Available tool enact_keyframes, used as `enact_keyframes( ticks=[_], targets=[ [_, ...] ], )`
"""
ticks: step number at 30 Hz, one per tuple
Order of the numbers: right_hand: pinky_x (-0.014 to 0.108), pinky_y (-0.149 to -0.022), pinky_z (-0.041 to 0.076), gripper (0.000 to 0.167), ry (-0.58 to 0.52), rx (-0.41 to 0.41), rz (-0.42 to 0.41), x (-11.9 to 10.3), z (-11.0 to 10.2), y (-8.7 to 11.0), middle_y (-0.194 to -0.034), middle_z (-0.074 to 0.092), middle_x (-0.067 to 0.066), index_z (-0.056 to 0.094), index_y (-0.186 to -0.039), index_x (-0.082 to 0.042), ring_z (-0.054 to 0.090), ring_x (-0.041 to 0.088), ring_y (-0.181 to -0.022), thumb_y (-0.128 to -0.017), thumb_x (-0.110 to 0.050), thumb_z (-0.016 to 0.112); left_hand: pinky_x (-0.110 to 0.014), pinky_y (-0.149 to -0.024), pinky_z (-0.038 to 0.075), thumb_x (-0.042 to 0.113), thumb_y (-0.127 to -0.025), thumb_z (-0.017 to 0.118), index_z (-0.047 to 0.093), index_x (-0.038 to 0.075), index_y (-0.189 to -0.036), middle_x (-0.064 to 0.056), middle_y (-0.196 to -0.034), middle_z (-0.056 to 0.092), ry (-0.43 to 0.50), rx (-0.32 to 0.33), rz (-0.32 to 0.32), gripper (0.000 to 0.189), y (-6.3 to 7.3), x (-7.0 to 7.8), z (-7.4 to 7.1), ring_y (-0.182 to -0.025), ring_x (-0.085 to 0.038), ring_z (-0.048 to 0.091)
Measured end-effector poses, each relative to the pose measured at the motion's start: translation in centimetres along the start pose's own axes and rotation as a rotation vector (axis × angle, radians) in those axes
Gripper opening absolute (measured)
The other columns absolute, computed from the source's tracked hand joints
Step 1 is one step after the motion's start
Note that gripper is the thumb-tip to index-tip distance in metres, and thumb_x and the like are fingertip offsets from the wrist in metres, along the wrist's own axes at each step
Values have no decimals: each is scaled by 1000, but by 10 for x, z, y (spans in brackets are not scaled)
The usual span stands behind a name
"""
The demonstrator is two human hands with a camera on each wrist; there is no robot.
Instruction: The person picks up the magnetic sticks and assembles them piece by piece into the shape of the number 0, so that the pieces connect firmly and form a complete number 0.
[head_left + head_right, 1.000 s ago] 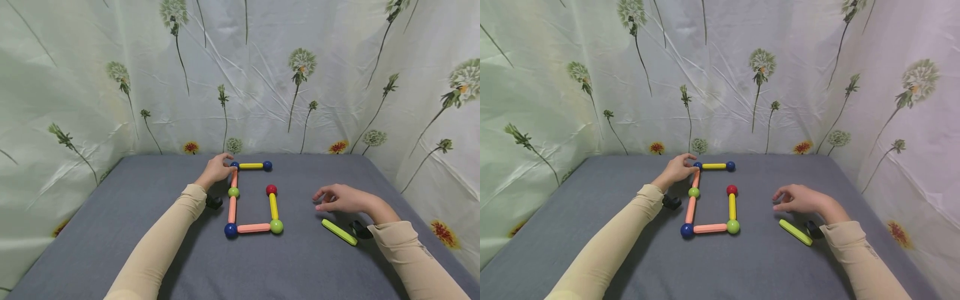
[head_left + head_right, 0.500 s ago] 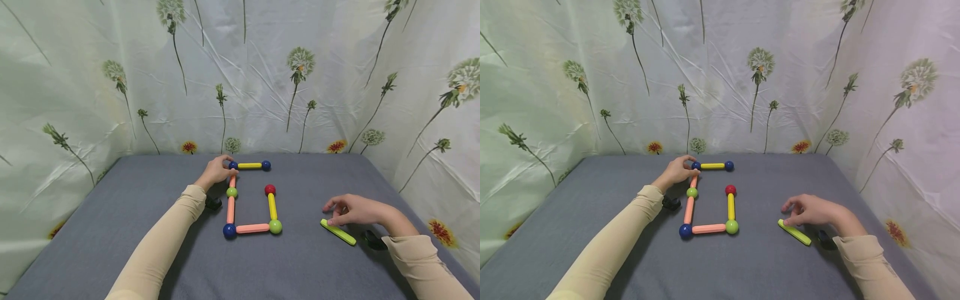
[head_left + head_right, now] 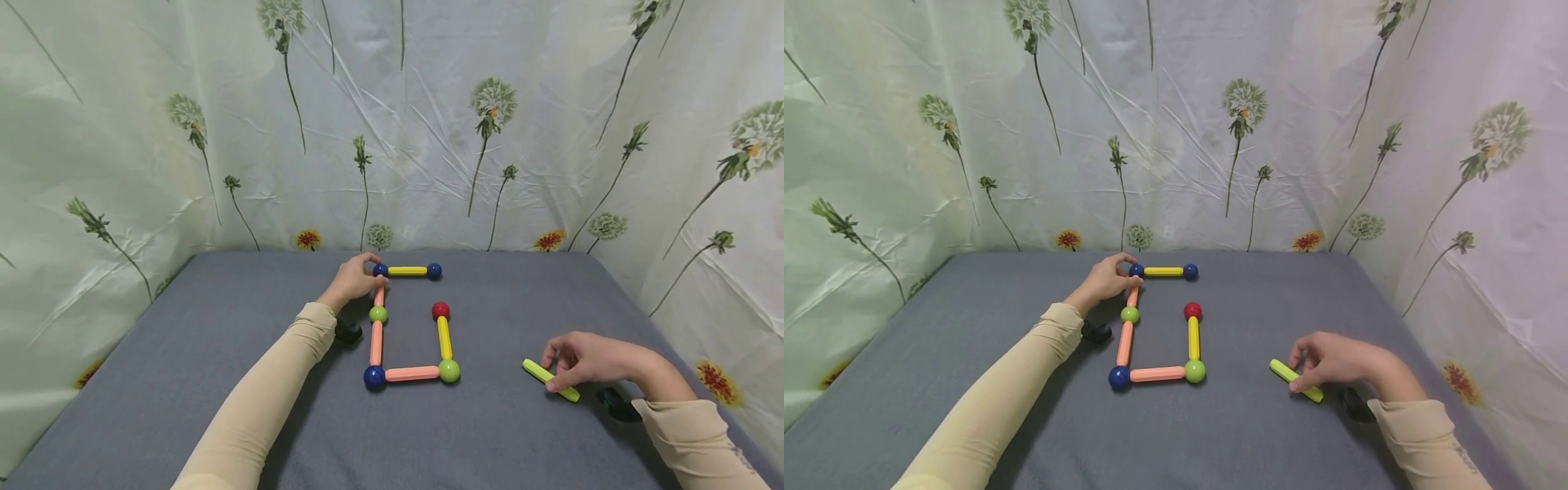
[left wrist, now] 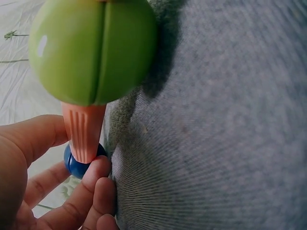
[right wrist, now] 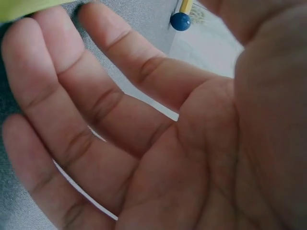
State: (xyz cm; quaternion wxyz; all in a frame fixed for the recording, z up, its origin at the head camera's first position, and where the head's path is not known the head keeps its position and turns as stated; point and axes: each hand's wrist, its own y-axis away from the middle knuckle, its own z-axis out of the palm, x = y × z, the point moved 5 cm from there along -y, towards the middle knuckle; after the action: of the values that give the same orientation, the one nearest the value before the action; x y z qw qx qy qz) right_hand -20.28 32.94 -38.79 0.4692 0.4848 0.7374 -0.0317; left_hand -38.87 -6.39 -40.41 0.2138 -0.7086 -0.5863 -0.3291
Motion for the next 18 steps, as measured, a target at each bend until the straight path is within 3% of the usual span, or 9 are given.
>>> enact_keyframes(
  ticks=[9, 18],
  targets=[
    [21, -61, 40, 19, 33, 4, 11, 1, 2, -1, -75, 62, -5, 68, -99, -3, 52, 3, -65, -94, -16, 80, -37, -75, 52, 30, -100, 78, 59, 16, -145, -13, -115, 77, -2, 8, 2, 51, -1, 0, 0, -91, -26, 70],
    [20, -61, 39, 12, 30, 9, 12, 0, 0, -4, -76, 64, -6, 69, -96, -3, 53, 2, -67, -95, -14, 75, -35, -74, 53, 29, -99, 78, 60, 16, -143, -12, -110, 75, -39, 4, 10, 49, -1, 3, -2, -88, -25, 69]
  ],
)
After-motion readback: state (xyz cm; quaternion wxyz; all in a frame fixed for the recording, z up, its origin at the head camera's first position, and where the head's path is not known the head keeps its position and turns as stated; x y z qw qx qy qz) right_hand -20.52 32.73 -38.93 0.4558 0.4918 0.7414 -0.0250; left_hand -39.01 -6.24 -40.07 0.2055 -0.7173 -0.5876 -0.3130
